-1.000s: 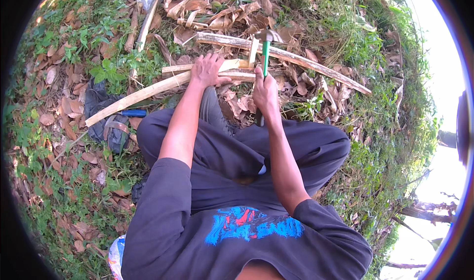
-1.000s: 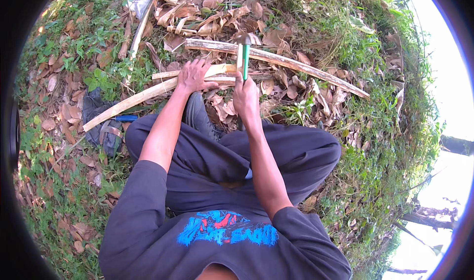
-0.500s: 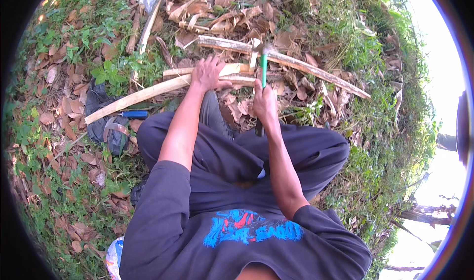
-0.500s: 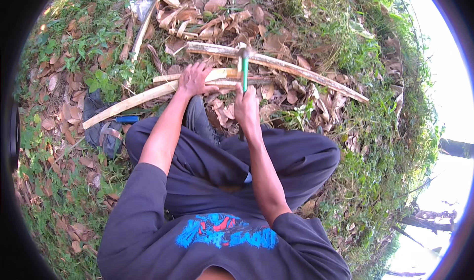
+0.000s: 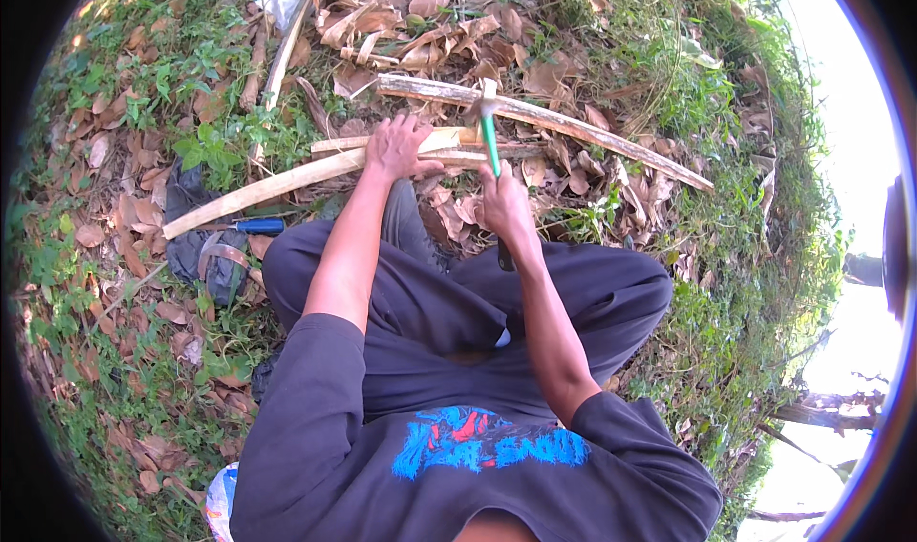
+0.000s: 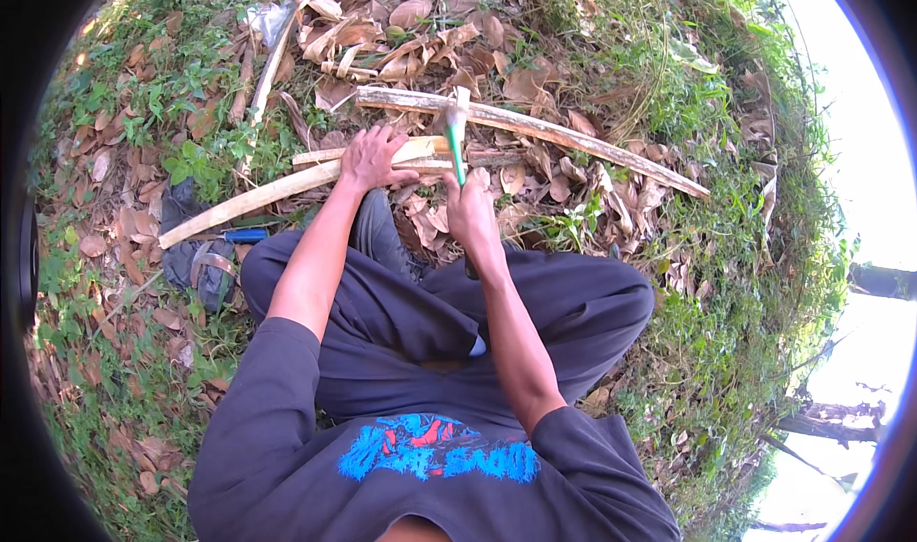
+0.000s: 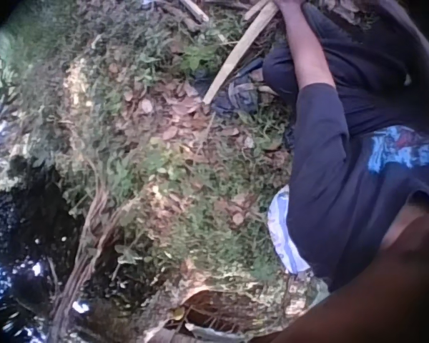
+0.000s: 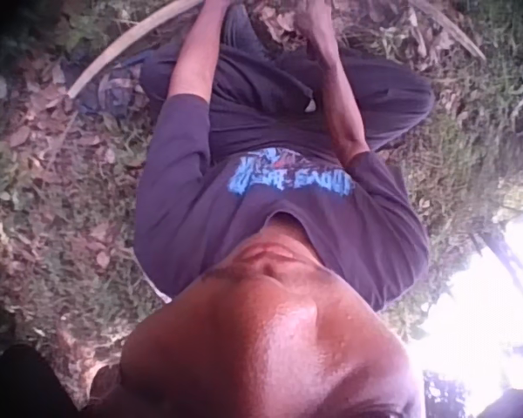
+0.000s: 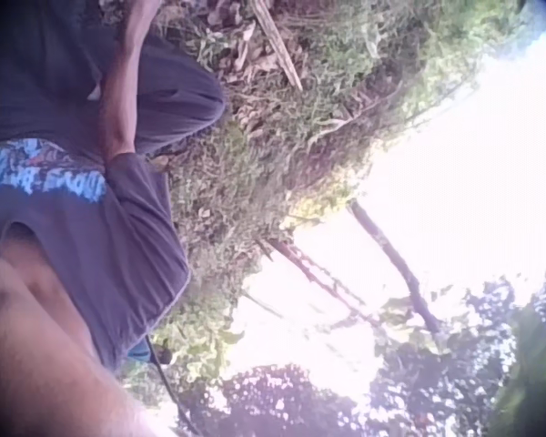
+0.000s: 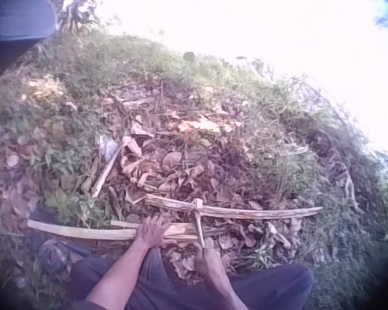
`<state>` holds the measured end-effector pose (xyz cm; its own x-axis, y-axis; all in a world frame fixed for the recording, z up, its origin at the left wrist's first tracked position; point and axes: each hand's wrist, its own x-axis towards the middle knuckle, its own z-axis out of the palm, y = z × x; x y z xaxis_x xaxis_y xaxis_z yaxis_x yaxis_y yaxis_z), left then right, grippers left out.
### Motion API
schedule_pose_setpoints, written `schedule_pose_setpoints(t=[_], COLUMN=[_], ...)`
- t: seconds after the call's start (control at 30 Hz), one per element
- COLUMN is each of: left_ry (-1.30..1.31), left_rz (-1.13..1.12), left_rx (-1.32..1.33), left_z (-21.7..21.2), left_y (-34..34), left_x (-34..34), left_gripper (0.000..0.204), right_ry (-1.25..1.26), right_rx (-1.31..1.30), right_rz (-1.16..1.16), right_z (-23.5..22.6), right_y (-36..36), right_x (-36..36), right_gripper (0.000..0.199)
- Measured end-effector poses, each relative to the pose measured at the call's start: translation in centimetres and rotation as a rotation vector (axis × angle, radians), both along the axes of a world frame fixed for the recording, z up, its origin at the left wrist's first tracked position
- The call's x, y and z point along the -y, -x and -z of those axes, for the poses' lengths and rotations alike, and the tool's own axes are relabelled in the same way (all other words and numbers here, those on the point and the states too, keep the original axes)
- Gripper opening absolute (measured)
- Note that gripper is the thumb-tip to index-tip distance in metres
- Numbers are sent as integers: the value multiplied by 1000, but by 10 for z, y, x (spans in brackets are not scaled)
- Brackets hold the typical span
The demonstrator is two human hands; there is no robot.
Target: The person sits on the ground and uses a green-handled knife to carve and shape a long, thin piece of light-colored wood. They hold the wood with their left hand and repeatedly scrape the blade along its length to remove thin strips of material.
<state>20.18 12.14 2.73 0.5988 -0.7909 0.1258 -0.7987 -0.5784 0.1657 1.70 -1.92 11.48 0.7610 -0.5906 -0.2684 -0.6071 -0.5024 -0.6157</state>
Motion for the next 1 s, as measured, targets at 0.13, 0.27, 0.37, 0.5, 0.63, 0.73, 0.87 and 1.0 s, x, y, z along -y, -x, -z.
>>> schedule_pose_setpoints(t=[0.13,0.27,0.37,0.5,0.63,0.73,0.87,1.0], left_ry=[3,-7,-14,-25,52,44,150,190], left_rz=[11,5,-12,30,38,50,24,-119], left_rx=[-51,-56,-20,-24,-51,-41,-67,-160], left_z=[3,0,8,1,4,-5,5,-4], left_y=[11,11,13,13,9,15,11,15], left_x=[-2,0,-7,2,-8,4,6,-3], left_gripper=[76,78,81,80,77,78,79,43], right_ry=[-77,67,-105,19,-98,-335,-826,-819], right_rx=[-35,9,35,-75,85,140,193,266], right_rz=[75,-11,37,-115,-34,148,331,309], right_z=[-4,1,-26,13,-31,-8,28,46], right_y=[-3,-1,2,17,31,63,98,88], right_x=[-7,1,-11,-9,-5,20,28,22], right_gripper=[59,60,54,57,57,54,40,40])
